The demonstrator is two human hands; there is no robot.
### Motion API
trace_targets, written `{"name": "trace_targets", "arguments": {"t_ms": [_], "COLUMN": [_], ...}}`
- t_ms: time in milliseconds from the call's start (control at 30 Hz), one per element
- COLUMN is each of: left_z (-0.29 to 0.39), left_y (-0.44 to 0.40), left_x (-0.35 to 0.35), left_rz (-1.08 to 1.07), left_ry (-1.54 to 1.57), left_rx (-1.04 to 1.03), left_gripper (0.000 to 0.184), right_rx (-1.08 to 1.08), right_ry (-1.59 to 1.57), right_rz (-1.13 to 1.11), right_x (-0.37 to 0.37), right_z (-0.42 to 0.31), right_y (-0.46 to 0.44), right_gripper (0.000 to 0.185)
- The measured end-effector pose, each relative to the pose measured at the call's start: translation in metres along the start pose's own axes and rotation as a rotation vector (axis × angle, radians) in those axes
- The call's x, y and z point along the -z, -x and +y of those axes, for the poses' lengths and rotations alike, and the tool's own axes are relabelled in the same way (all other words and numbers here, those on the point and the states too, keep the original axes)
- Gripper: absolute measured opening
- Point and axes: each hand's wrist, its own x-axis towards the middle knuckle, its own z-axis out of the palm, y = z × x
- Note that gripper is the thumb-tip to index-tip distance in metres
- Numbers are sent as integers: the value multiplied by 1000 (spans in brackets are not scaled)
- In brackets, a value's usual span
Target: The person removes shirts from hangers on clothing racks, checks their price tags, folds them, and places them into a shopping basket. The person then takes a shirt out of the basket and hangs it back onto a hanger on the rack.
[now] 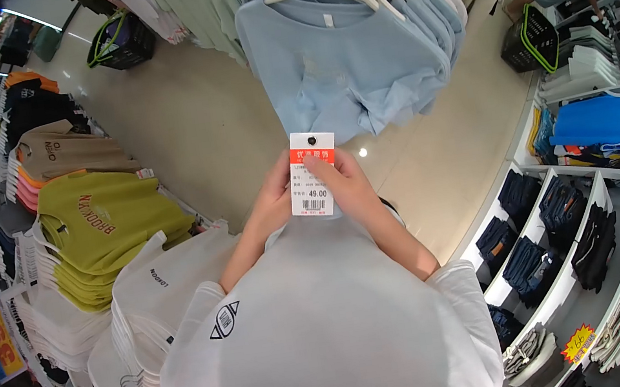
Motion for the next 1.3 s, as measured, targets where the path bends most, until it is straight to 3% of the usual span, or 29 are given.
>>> {"name": "trace_targets", "arguments": {"t_ms": [100,300,533,600,700,867,1300], "left_z": [6,8,20,21,17,18,14], "left_y": [-7,-3,9,12,17,21,24], "left_x": [10,30,54,57,62,65,66], "left_rz": [24,101,66,18,5,21,44], "left_ry": [-27,190,187,351,380,379,358], "left_rx": [-193,-300,-193,-200,-208,-238,-238], "left_gripper": [8,9,15,16,17,17,16], "right_rx": [31,51,74,71,106,154,141], "right_ry": [27,76,78,74,89,144,160], "right_rz": [26,60,32,18,8,-22,-37], "right_x": [-19,-42,-60,-64,-67,-68,-68], "right_z": [-20,-32,-22,-20,-15,-11,-7], "right_y": [3,3,-4,-4,-3,-2,-7], "right_gripper": [23,24,22,21,25,48,53]}}
